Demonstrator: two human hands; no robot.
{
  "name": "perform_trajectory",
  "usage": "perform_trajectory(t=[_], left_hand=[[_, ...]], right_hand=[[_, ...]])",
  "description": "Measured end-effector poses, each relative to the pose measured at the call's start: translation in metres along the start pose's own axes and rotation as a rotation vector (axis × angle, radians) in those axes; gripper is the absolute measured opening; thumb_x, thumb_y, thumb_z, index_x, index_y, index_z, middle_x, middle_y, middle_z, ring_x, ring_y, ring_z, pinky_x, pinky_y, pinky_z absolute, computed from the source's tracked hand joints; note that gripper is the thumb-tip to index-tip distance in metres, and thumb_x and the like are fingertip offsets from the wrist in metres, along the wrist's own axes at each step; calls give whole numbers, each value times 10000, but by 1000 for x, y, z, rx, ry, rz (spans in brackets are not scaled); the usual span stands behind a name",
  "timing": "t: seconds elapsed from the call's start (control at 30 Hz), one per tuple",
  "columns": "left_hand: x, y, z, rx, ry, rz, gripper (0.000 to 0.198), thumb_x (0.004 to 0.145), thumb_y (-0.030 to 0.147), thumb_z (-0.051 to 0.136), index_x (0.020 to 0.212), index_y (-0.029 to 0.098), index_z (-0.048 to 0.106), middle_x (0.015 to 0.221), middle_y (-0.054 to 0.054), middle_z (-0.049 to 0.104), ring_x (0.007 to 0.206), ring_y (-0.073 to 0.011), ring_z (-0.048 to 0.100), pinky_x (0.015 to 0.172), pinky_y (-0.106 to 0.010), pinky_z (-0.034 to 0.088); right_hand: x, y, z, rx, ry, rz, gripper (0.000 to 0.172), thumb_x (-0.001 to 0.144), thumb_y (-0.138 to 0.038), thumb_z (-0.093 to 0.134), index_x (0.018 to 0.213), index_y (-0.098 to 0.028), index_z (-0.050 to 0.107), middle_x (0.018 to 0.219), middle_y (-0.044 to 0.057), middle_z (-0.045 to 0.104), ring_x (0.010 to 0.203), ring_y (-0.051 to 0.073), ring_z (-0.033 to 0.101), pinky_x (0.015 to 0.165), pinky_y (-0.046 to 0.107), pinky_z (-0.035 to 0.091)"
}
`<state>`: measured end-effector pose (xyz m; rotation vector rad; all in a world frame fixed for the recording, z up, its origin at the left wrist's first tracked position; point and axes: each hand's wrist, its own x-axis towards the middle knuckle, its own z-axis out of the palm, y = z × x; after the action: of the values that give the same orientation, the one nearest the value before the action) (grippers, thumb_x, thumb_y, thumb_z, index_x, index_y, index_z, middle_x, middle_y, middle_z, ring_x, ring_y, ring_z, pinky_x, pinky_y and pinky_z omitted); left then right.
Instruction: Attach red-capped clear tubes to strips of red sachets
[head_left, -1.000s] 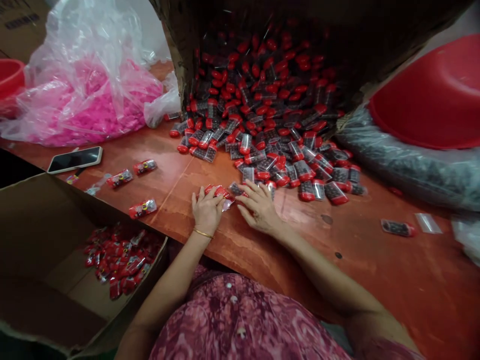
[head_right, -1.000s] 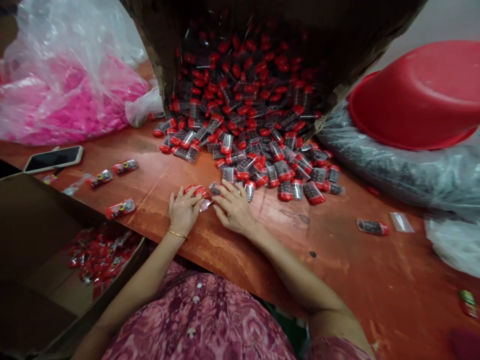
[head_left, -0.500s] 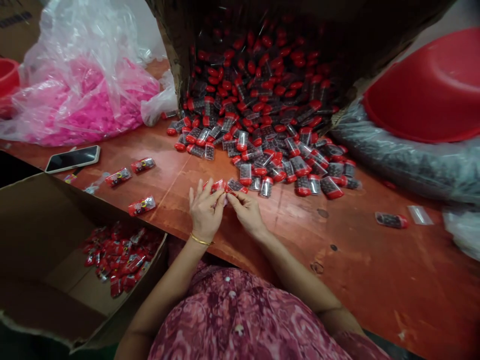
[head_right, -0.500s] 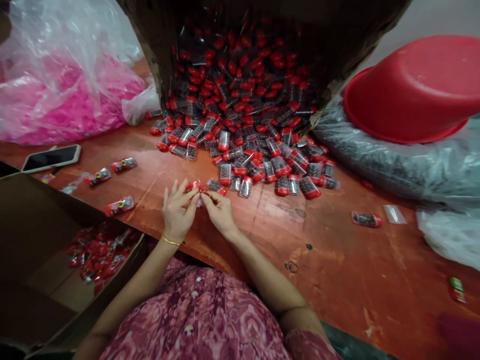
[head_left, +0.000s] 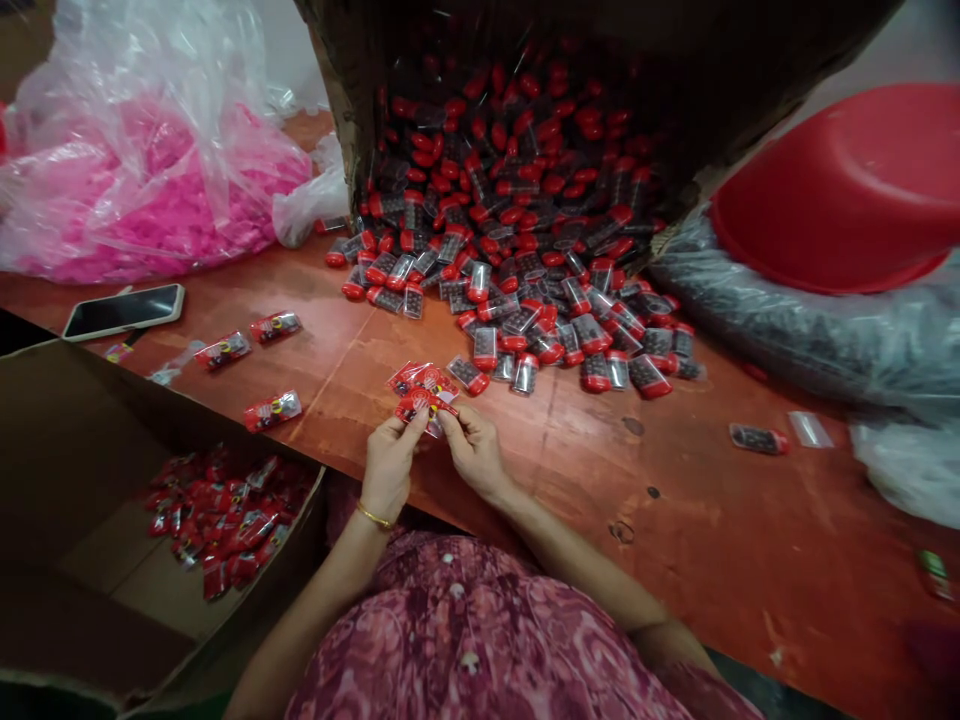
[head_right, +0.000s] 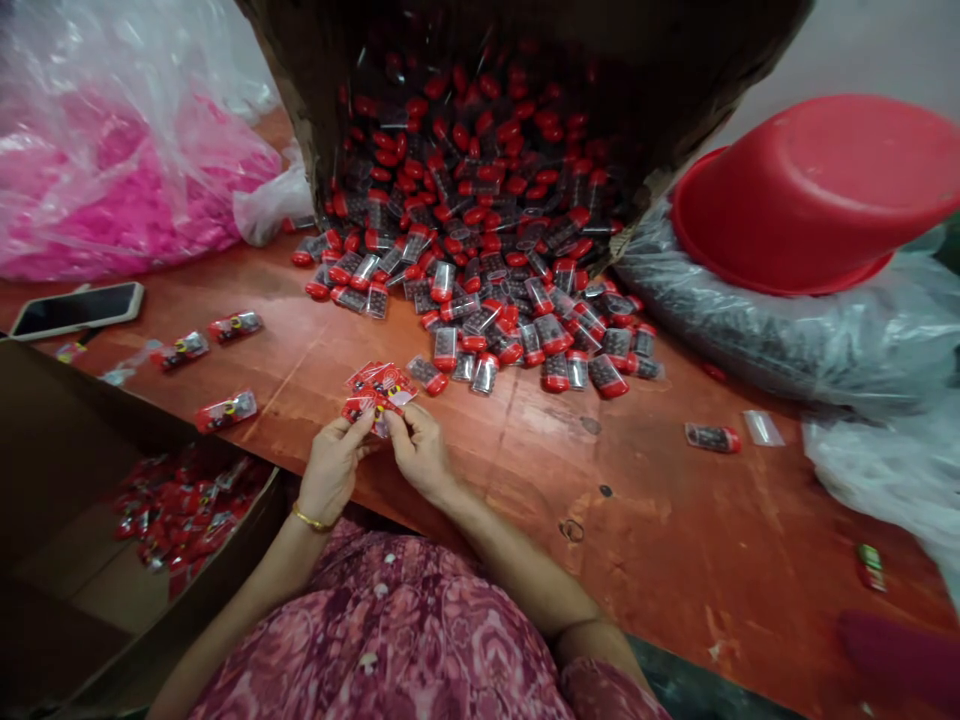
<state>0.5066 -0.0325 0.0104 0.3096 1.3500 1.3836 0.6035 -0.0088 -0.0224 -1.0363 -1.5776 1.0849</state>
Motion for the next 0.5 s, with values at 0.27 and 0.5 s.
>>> perform_trajectory(t=[0.27, 0.5], left_hand=[[8, 12, -4, -38, 31, -68, 462, 369, 431, 848, 649, 120, 653, 588, 4, 654, 507, -73, 556, 506, -189, 428], [7, 17, 0, -97, -77, -196, 422, 392, 407, 851, 624, 135, 626, 548, 14, 636, 494, -73, 551, 498, -186, 443]], right_hand=[[62, 4, -55, -784, -399, -412, 337, 862, -108, 392, 1139, -154, 579, 1199, 119, 597, 1075, 252, 472, 892, 392, 353], [70, 5, -95, -1219, -656, -537, 300, 894, -171, 395, 1107, -155, 606, 1085, 112, 646, 999, 257, 479, 861, 399, 286]])
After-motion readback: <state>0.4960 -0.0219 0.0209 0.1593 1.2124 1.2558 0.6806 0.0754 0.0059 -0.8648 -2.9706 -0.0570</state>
